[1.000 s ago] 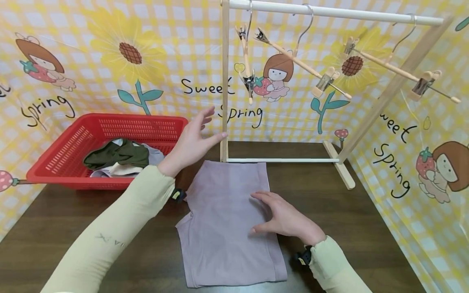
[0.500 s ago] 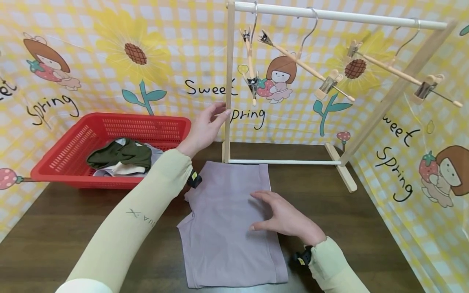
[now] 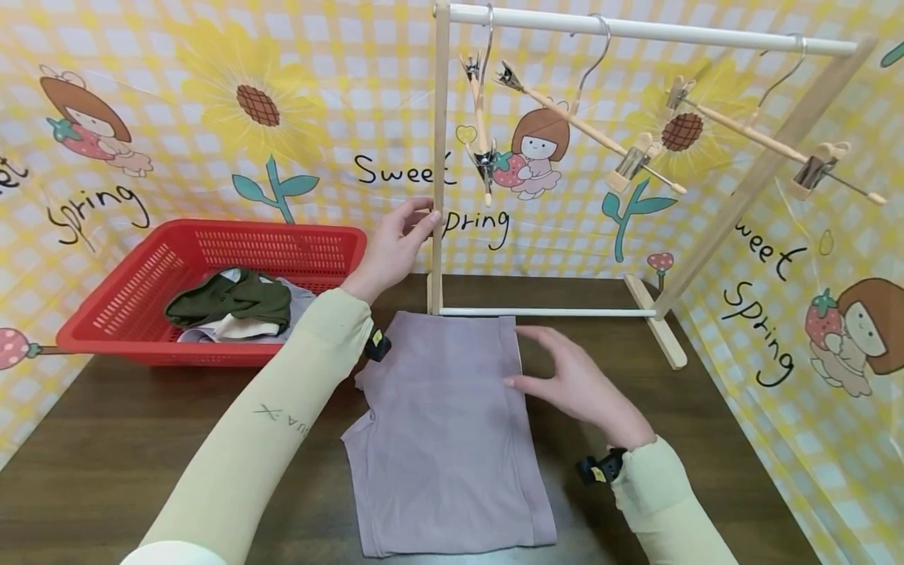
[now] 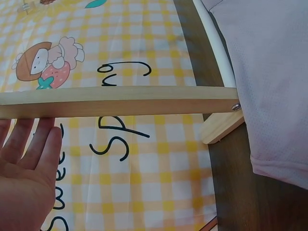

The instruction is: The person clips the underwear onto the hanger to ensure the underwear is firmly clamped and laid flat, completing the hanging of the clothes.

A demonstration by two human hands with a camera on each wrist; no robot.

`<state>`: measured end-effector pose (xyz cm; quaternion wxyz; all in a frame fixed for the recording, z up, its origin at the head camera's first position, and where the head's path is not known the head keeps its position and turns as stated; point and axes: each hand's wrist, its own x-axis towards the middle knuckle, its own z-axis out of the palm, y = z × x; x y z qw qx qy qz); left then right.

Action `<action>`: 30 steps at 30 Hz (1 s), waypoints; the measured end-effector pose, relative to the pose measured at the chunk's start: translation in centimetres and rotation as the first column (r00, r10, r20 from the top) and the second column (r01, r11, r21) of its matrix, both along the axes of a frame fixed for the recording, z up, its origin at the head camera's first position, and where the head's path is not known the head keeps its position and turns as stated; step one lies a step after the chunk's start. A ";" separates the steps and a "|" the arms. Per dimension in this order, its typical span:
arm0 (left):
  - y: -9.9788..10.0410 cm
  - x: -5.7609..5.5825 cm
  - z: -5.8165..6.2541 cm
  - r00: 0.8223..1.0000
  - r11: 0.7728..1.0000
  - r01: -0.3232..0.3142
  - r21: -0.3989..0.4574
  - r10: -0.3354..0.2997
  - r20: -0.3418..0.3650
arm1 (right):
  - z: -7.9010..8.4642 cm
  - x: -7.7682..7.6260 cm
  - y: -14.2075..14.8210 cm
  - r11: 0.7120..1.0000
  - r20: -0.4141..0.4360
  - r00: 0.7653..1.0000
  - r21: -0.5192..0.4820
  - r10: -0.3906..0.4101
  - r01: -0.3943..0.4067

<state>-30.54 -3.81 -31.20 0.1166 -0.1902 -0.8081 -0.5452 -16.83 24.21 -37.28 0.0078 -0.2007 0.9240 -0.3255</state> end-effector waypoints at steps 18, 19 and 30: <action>0.5 0.1 -0.1 1.000 0.999 0.009 0.050 -0.011 0.023 | 7.9 -1.8 3.9 0.965 -0.254 0.935 -0.146 -0.249 0.217; 0.5 0.1 -0.1 1.000 0.998 0.013 0.057 -0.014 0.025 | 8.4 -1.8 4.0 0.959 -0.265 0.926 -0.160 -0.269 0.232; 0.4 -0.1 -0.1 0.999 0.998 0.004 0.065 -0.006 0.038 | 12.8 -3.1 5.1 0.879 -0.402 0.784 -0.272 -0.473 0.391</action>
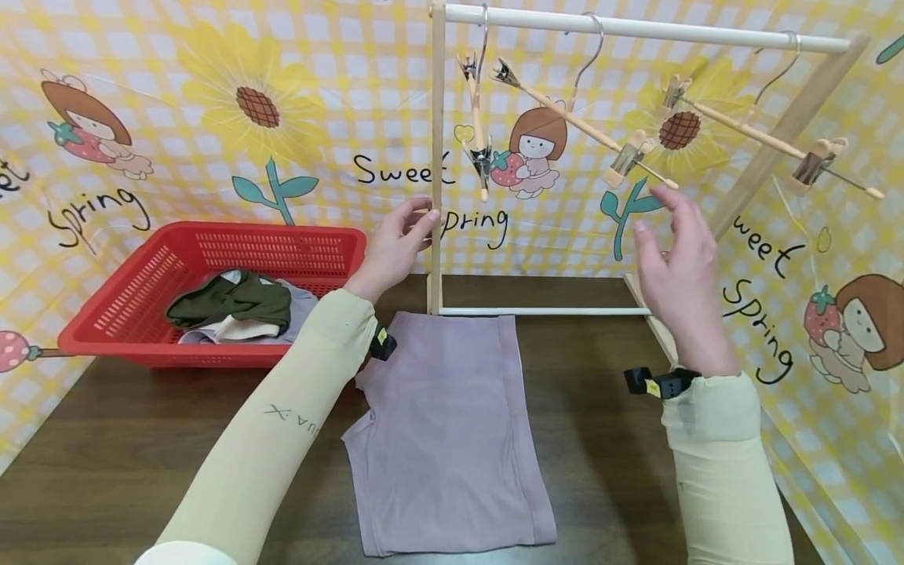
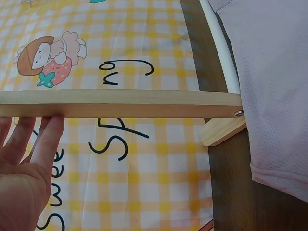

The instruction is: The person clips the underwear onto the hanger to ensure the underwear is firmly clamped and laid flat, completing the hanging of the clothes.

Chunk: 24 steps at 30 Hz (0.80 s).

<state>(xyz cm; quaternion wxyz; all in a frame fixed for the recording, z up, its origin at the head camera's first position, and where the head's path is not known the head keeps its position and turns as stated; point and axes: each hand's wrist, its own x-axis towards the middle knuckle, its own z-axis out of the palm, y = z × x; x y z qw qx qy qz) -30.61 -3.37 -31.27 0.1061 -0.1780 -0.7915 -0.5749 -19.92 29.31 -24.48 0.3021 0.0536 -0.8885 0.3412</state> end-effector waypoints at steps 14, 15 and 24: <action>0.1 0.0 -0.1 1.000 1.000 0.007 -0.017 -0.008 -0.028 | 6.8 -1.5 1.0 0.968 -0.009 0.969 -0.031 -0.249 0.248; 0.1 0.0 -0.1 1.000 1.000 0.005 -0.019 -0.006 -0.029 | 7.4 -1.6 1.0 0.963 0.004 0.963 -0.020 -0.270 0.270; 0.0 -0.1 -0.1 0.999 1.000 0.004 -0.010 -0.004 -0.038 | 11.3 -3.3 2.1 0.903 0.153 0.891 0.024 -0.428 0.429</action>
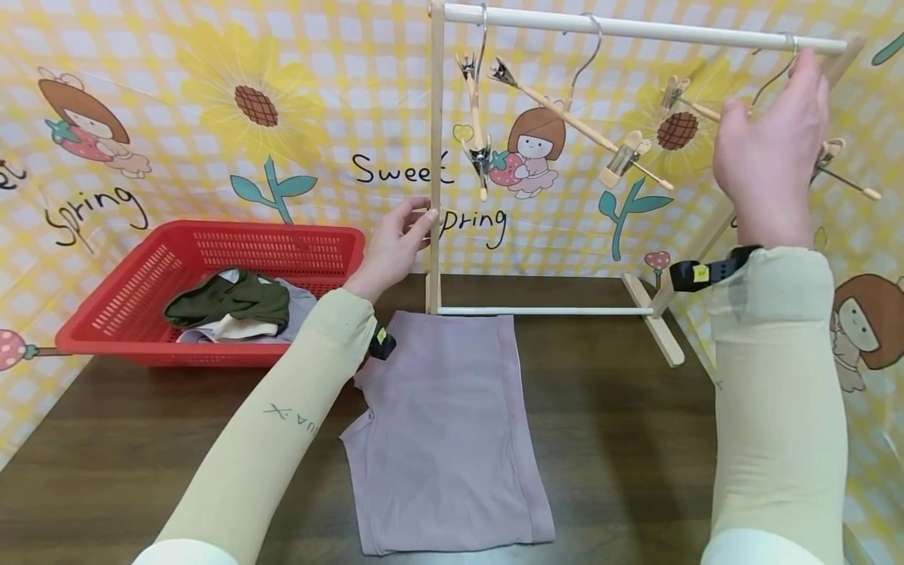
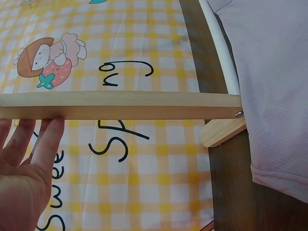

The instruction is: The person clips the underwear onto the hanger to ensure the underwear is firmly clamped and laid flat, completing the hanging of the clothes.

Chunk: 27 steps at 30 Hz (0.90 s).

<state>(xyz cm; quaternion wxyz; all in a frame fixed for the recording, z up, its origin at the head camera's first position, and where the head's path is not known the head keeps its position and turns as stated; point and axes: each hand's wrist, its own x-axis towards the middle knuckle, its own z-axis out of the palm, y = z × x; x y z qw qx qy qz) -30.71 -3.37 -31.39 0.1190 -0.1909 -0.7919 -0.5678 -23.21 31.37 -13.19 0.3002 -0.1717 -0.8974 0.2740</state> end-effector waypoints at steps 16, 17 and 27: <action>0.0 -0.1 0.2 1.000 1.000 0.000 0.006 0.000 0.025 | 1.1 -3.3 1.9 0.998 0.267 0.962 0.050 -0.055 0.044; 0.0 -0.1 0.2 1.000 1.000 -0.001 0.005 0.001 0.025 | 1.1 -3.4 2.0 0.997 0.275 0.959 0.066 -0.062 0.046; 0.0 0.0 0.0 1.000 1.000 -0.005 0.010 0.005 0.021 | 0.4 -4.5 2.7 0.972 0.288 0.944 0.209 -0.164 0.105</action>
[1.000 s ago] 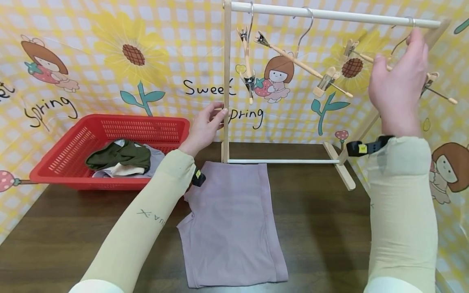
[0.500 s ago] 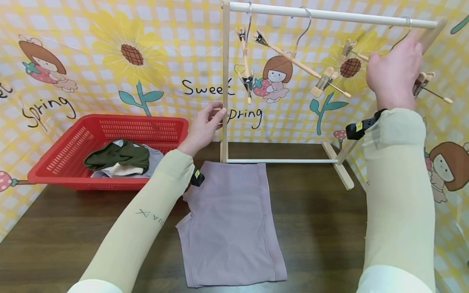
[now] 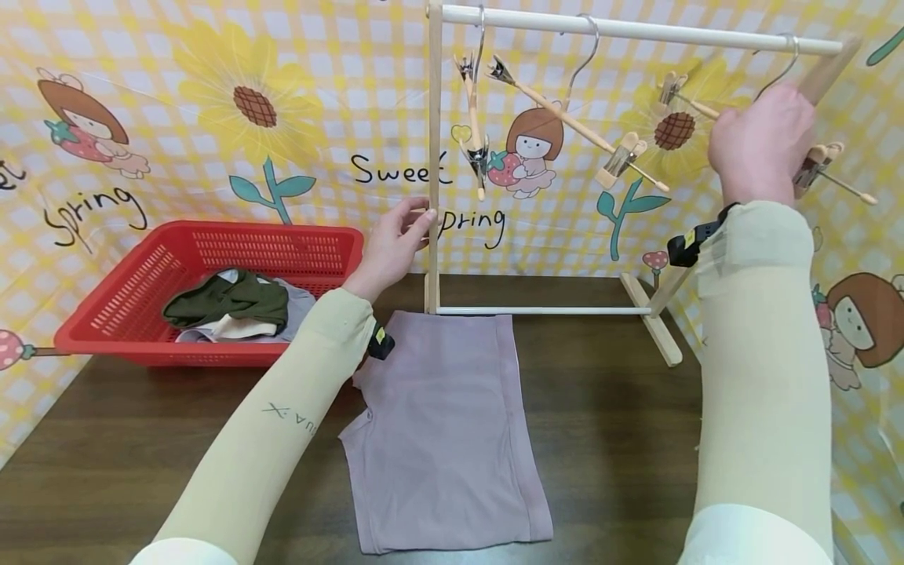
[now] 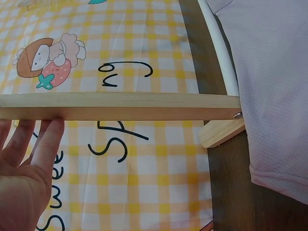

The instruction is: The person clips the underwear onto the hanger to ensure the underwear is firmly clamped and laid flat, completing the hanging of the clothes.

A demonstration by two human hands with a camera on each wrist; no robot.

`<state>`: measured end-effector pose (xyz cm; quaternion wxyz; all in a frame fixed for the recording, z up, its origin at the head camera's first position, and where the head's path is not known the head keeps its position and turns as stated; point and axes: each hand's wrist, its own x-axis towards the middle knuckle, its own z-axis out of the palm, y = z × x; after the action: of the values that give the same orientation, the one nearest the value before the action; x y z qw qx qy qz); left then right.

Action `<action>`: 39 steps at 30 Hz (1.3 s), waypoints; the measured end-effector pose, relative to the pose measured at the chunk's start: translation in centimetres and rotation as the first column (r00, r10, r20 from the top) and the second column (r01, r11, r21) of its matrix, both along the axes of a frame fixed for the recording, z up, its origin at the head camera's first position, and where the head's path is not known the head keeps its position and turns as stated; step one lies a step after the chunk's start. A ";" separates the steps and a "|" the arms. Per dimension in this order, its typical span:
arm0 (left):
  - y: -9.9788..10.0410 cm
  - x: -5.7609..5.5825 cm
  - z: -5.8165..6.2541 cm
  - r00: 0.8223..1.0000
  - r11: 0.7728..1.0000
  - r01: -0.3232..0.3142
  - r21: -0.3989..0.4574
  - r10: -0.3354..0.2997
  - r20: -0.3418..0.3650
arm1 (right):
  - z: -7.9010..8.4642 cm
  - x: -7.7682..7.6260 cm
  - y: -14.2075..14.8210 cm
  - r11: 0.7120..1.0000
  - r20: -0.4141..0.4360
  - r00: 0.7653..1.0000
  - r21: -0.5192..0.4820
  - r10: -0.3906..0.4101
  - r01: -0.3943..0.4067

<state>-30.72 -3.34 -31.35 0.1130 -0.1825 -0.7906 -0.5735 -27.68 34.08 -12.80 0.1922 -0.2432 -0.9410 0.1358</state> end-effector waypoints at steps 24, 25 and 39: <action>0.0 0.1 0.0 1.000 1.000 -0.009 -0.017 0.008 -0.005 | -0.3 -0.2 0.4 0.999 -0.090 0.996 0.028 -0.028 0.031; -0.1 0.2 0.0 1.000 1.000 -0.009 -0.018 0.009 -0.004 | -0.4 -0.2 0.5 0.999 -0.094 0.995 0.019 -0.029 0.031; -0.1 0.0 -0.1 1.000 1.000 -0.010 -0.024 0.010 0.003 | -0.5 -0.2 0.9 0.996 -0.170 0.984 -0.078 -0.054 0.041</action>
<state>-30.73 -3.45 -31.49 0.1122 -0.1789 -0.7986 -0.5635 -27.85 34.98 -13.25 0.2667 -0.2598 -0.9091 0.1867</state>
